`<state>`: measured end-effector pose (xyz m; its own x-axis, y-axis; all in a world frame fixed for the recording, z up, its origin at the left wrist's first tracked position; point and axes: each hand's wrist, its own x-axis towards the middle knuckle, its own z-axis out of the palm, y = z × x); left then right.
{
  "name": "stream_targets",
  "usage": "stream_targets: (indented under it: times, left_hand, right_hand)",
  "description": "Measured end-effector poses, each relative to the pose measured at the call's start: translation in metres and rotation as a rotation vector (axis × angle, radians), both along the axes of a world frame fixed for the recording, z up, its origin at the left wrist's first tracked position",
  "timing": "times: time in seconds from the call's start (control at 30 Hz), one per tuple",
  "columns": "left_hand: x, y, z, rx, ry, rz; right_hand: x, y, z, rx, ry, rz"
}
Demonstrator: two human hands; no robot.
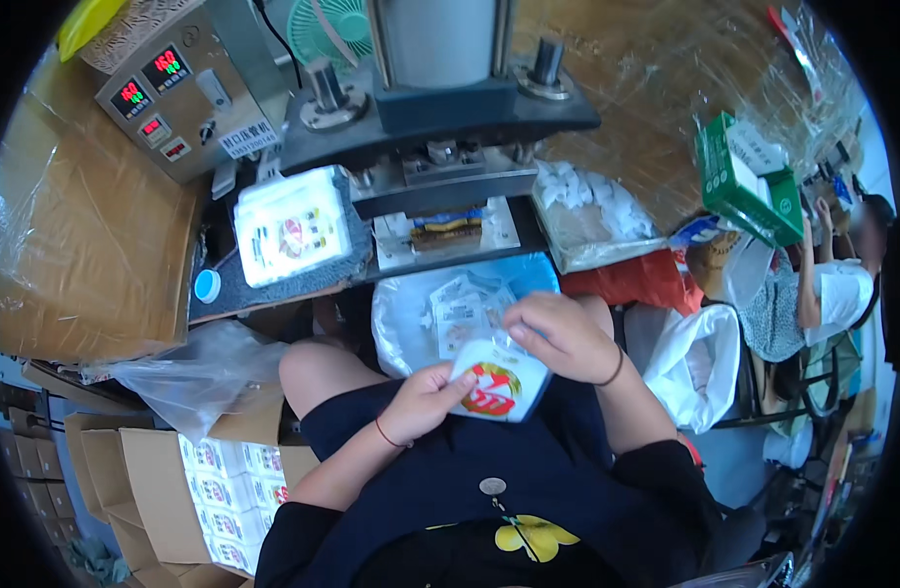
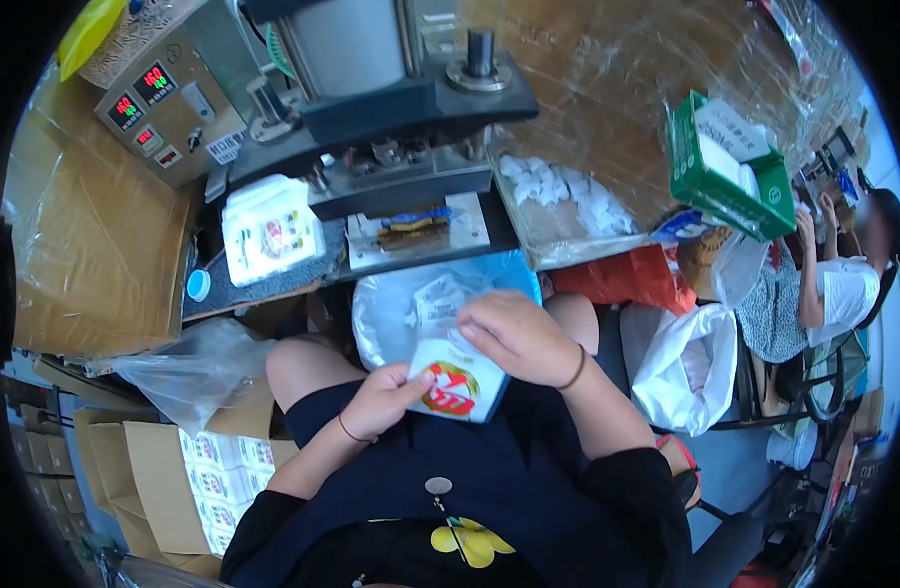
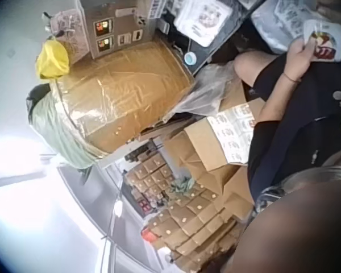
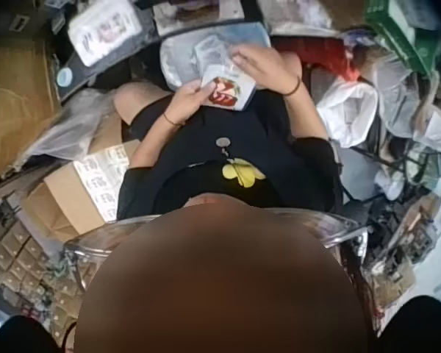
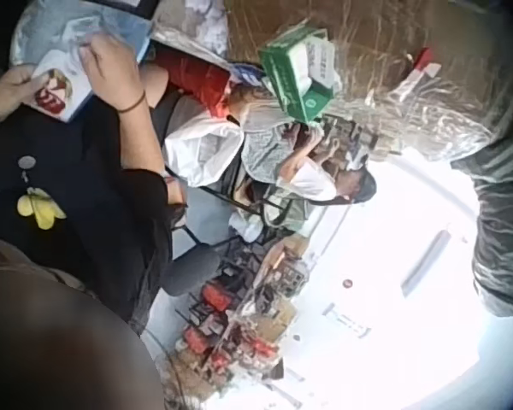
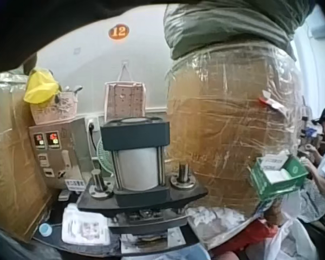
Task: Sealing individual soup packets using a heat sealer and placing them in a container.
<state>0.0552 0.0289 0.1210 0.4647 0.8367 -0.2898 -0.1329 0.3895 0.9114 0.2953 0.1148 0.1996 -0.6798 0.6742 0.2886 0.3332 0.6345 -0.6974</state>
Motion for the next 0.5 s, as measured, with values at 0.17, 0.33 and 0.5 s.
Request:
stream_targets:
  times: [0.17, 0.33, 0.5]
  left_hand:
    - [0.005, 0.014, -0.005, -0.106, -0.108, -0.148]
    - [-0.004, 0.017, -0.004, -0.14, -0.188, -0.055]
    - [-0.01, 0.041, -0.006, -0.166, -0.228, 0.133]
  right_hand:
    - [0.01, -0.001, 0.002, -0.073, -0.175, -0.009]
    - [0.027, 0.065, -0.003, 0.13, -0.224, -0.628]
    - [0.05, 0.135, -0.043, 0.226, -0.593, -0.65]
